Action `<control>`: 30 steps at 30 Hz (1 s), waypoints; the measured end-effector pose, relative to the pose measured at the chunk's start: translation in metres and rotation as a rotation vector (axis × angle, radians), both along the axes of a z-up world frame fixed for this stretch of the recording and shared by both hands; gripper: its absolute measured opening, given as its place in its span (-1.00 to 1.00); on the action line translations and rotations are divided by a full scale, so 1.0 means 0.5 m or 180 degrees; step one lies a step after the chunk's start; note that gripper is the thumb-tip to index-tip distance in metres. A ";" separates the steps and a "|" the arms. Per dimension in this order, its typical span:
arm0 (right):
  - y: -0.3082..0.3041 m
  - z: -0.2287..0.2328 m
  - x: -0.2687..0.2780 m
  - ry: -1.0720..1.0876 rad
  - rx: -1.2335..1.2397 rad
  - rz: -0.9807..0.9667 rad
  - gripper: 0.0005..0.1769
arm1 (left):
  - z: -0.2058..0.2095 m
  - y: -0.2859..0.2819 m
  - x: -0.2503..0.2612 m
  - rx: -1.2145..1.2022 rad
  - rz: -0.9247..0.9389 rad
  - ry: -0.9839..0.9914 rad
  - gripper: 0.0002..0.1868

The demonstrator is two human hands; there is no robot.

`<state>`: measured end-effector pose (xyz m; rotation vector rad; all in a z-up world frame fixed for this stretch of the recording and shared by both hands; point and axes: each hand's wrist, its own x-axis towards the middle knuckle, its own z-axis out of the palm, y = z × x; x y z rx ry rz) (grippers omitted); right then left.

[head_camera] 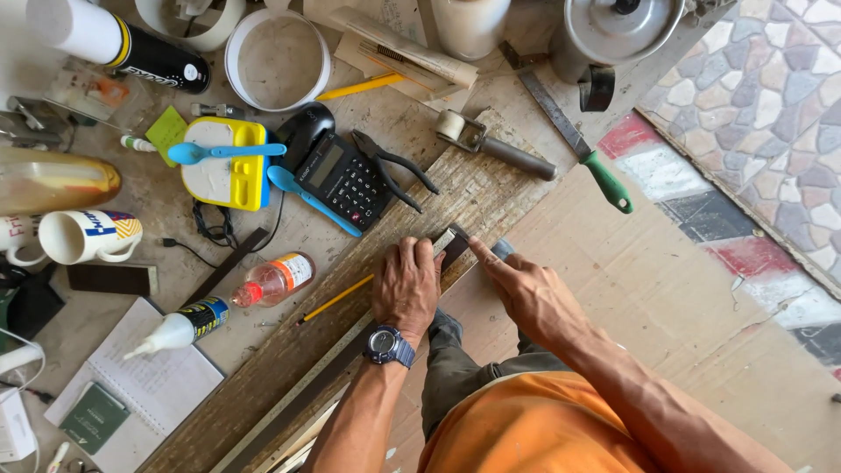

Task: Smoothing the edges of a long wooden strip using a hand file on a workbench.

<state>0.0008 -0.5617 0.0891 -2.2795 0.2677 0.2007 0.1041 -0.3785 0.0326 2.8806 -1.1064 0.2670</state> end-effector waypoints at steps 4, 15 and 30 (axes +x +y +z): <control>0.009 0.011 0.010 0.0260 -0.0418 0.0156 -0.39 | 0.009 -0.001 0.003 0.0064 -0.0034 -0.0055 -0.65; 0.018 -0.017 0.012 0.0342 -0.0502 0.0062 -0.34 | 0.034 -0.013 0.011 0.0098 -0.0056 -0.0033 -0.65; 0.031 -0.009 -0.008 0.0505 -0.0520 -0.0140 -0.30 | 0.037 -0.016 0.005 0.0040 -0.0046 -0.0074 -0.63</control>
